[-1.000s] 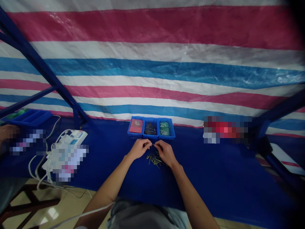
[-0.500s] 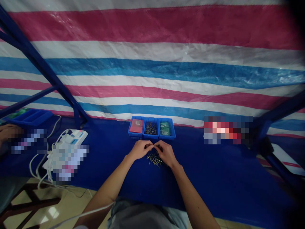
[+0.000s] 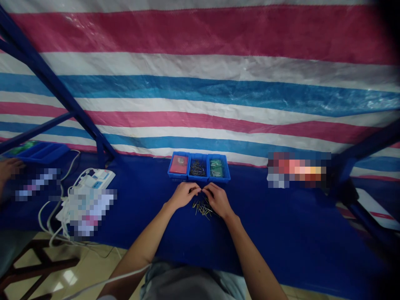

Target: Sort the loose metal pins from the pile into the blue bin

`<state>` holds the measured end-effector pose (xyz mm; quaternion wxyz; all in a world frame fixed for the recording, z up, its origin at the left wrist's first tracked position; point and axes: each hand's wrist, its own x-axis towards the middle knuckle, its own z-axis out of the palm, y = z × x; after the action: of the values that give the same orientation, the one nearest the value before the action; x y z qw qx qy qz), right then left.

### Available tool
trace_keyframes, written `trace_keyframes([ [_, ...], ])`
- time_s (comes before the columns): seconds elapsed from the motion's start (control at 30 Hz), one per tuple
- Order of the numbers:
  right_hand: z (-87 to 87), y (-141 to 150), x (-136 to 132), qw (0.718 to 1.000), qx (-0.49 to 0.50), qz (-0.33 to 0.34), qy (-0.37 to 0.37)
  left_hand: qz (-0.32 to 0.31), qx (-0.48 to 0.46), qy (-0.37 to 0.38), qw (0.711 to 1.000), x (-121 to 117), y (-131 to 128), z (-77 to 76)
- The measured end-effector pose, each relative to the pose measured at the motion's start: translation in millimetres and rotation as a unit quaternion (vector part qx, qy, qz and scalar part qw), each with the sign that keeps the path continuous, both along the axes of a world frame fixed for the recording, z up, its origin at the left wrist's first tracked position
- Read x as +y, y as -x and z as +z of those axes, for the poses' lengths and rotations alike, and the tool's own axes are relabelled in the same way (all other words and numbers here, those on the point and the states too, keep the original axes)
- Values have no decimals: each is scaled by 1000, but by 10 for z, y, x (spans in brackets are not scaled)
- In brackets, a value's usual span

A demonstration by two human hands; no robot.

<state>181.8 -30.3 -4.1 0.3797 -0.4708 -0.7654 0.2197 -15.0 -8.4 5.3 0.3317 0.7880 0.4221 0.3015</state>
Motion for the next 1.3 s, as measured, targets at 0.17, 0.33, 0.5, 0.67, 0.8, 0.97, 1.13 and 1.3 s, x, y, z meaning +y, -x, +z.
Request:
trace_keyframes([
  [0.17,-22,-8,16,1000,13,-3,1,2,-10,4,1000,3,-4,14],
  [0.33,-30,-16,21,1000,14,-10,0,6,-19,1,1000,1,-8,20],
  [0.5,-22,-19,21,999,28,-16,-4,11,-27,4,1000,-4,-8,23],
  [0.67,-17,-17,31,999,43,-24,-12,18,-37,1,999,-4,-9,41],
  [0.8,-35,-21,36,998,48,-33,-4,28,-47,-1,998,-5,-13,46],
  [0.97,-75,-28,32,996,68,-58,15,95,-107,-46,989,-21,1,26],
  [1.13,-85,-23,28,996,73,-52,21,259,-178,-118,942,-5,40,-8],
  [1.3,-79,-18,29,996,70,-45,26,316,-158,-105,930,48,55,-45],
])
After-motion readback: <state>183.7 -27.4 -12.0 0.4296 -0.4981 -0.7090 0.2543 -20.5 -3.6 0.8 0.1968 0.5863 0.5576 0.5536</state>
